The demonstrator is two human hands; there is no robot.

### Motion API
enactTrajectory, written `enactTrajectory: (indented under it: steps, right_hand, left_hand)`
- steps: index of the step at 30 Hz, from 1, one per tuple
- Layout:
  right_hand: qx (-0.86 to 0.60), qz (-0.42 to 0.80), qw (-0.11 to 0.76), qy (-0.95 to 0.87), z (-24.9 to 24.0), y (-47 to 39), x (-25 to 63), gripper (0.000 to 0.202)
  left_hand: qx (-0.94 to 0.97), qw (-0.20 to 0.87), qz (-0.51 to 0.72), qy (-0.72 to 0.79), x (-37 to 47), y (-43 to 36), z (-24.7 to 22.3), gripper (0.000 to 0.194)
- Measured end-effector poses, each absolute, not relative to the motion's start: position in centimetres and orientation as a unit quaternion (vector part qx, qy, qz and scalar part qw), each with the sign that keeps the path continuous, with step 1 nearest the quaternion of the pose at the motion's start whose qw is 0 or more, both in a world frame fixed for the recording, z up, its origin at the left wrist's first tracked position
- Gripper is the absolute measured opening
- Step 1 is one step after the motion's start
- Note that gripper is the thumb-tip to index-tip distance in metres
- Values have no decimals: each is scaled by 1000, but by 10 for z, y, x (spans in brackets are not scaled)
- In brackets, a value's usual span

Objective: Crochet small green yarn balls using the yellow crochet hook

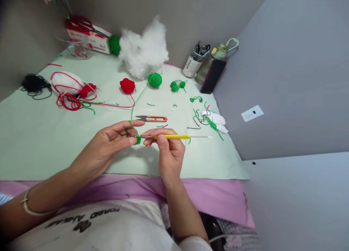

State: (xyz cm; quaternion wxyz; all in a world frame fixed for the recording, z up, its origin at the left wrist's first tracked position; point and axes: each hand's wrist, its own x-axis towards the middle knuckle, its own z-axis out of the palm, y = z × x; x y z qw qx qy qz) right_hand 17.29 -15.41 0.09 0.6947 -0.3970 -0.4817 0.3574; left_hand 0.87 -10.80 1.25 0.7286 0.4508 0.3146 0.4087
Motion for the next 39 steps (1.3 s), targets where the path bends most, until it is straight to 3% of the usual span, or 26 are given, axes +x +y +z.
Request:
enactTrajectory:
  steps: [4, 13, 16, 18, 20, 23, 25, 31, 34, 36, 39]
  right_hand:
    - [-414, 294, 679, -530, 4, -157, 173, 18]
    - [-427, -58, 531, -729, -3, -161, 168, 27]
    - [-447, -146, 505, -723, -9, -160, 165, 31]
    - [-445, -120, 535, -708, -9, -159, 165, 31]
    - [-439, -20, 599, -670, -5, -159, 166, 28]
    - [-418, 131, 681, -587, 2, -156, 168, 24]
    - [-410, 167, 685, -579, 4, -154, 167, 21]
    - [-451, 33, 606, -654, -5, -157, 162, 28]
    - [-450, -43, 565, -690, -8, -159, 165, 31]
    - [-456, -28, 590, -666, -6, -158, 168, 28]
    - [-458, 101, 672, -573, 0, -156, 170, 21]
  left_hand:
    - [456, 721, 404, 331, 8, -108, 13, 34]
    - [523, 580, 468, 413, 12, -117, 23, 33]
    - [462, 670, 443, 376, 13, -114, 23, 40]
    - [383, 770, 388, 332, 12, -111, 21, 42]
    - [332, 819, 353, 309, 11, -107, 20, 39]
    - [347, 802, 372, 312, 10, -106, 20, 33]
    - [379, 783, 389, 302, 10, -108, 21, 32]
    - [388, 764, 410, 311, 15, -112, 19, 33]
    - [343, 804, 385, 295, 17, -108, 16, 32]
    - [304, 838, 359, 278, 16, -105, 14, 25]
    - [288, 836, 373, 281, 15, -103, 14, 17]
